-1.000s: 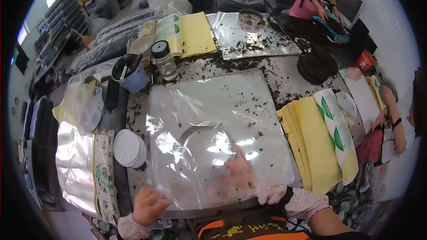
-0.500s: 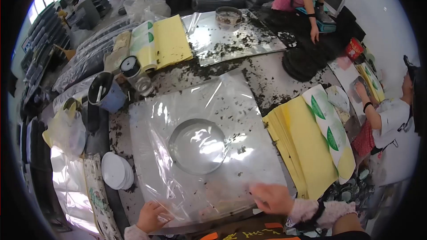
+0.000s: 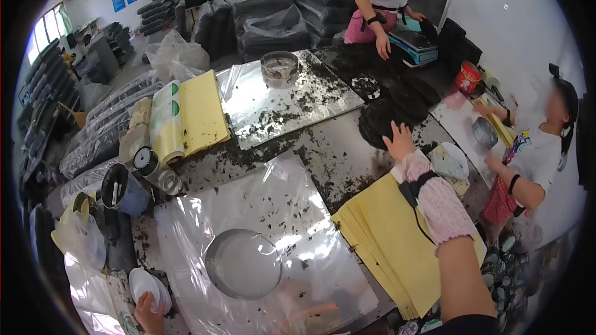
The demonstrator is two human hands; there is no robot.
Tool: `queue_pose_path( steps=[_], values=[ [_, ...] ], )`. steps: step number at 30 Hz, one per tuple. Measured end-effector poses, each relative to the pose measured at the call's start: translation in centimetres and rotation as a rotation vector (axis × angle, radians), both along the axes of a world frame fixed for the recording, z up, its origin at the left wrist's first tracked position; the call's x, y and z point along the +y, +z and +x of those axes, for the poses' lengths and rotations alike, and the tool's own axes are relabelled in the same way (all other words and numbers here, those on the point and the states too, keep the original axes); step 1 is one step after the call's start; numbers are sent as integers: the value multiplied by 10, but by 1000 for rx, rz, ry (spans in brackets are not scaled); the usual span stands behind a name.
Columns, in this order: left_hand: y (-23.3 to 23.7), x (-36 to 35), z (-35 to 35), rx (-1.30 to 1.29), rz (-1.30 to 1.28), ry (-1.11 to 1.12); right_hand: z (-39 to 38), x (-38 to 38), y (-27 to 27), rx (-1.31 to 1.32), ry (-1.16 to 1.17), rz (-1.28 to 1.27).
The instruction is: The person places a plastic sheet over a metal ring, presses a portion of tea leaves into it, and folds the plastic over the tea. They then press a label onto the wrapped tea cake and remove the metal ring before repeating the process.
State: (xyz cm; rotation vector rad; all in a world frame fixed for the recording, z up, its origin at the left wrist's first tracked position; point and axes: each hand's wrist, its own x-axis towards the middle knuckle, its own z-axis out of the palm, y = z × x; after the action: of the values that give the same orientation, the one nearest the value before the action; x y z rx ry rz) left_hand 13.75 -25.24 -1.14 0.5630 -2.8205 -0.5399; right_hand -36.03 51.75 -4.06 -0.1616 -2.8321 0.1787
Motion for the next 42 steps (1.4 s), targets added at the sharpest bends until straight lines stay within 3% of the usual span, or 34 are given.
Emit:
queue_pose_path(
  steps=[1, 2, 5, 7, 9, 11, 12, 13, 14, 15, 16, 18, 20, 22, 23, 24, 25, 26, 27, 28, 29, 30, 31, 33, 35, 37, 38, 39, 41, 42],
  values=[
    [16, 16, -7, -103, -245, -27, -17, 9, -1, -106, -73, 44],
    [16, 15, -7, -61, -222, -37, -30, 11, -12, -270, -98, 4],
    [-3, -6, 9, 14, -135, -41, -9, -54, -11, -274, -221, -19],
    [-36, -48, 29, 0, -41, 12, 24, -86, 11, -309, -83, 58],
    [-38, -41, 12, 129, 191, 288, 48, -97, 32, -280, 70, -74],
    [-25, -31, 3, 141, 330, 472, 40, -79, 23, 154, 206, -193],
    [-18, -28, 0, 97, 357, 506, 30, -71, 26, 77, 20, -88],
    [-20, -38, 0, 93, 376, 495, 12, -48, 0, 235, 28, 42],
    [-19, -46, 2, 102, 541, 520, -8, -26, -18, -7, -52, -92],
    [-15, -44, 1, 144, 640, 548, -5, -40, 6, -275, -160, -326],
    [-11, -43, -3, 187, 741, 569, -9, -46, -9, -223, -195, -432],
    [-1, 6, -31, 535, 396, 413, -8, -57, -39, -97, -205, -507],
    [41, 97, -71, 530, 98, 126, -1, -63, -45, 64, -151, -432],
    [48, 173, -112, 631, -100, -314, 13, -73, -33, 61, -205, -674],
    [45, 204, -130, 504, -67, -411, 20, -78, -29, 59, -233, -799],
    [37, 230, -138, 113, 18, -429, 12, -66, -48, 108, -251, -826],
    [17, 254, -144, 142, 195, -515, 18, -54, -56, 102, -220, -1003],
    [38, 277, -139, 12, 528, -505, 20, -43, -58, 102, -175, -1175],
    [55, 284, -135, 15, 778, -442, 15, -37, -55, 102, -129, -1349],
    [68, 288, -125, -5, 1027, -377, 34, -47, -24, 47, -236, -1333],
    [72, 291, -118, -34, 1278, -300, 47, -44, -23, 69, -180, -1431],
    [76, 275, -118, 11, 1529, -64, 54, -42, -20, 96, -116, -1529],
    [85, 264, -124, 299, 1603, 106, 60, -40, -17, 127, -46, -1627],
    [96, 231, -129, 764, 1041, 22, 86, -62, 9, 132, 28, -1780],
    [102, 231, -130, 845, 241, -234, 111, -93, 20, 97, 113, -1871],
    [71, 234, -129, 399, 130, -521, 134, -122, 23, 16, 211, -1890],
    [38, 235, -129, 195, 129, -524, 148, -144, 28, -29, 142, -1809],
    [30, 236, -125, 242, 153, -543, 161, -167, 33, -68, 77, -1730],
    [24, 235, -123, 320, 200, -595, 193, -210, 40, -175, 160, -1818],
    [42, 235, -116, 377, 261, -590, 206, -225, 33, -246, 197, -1836]
  ],
)
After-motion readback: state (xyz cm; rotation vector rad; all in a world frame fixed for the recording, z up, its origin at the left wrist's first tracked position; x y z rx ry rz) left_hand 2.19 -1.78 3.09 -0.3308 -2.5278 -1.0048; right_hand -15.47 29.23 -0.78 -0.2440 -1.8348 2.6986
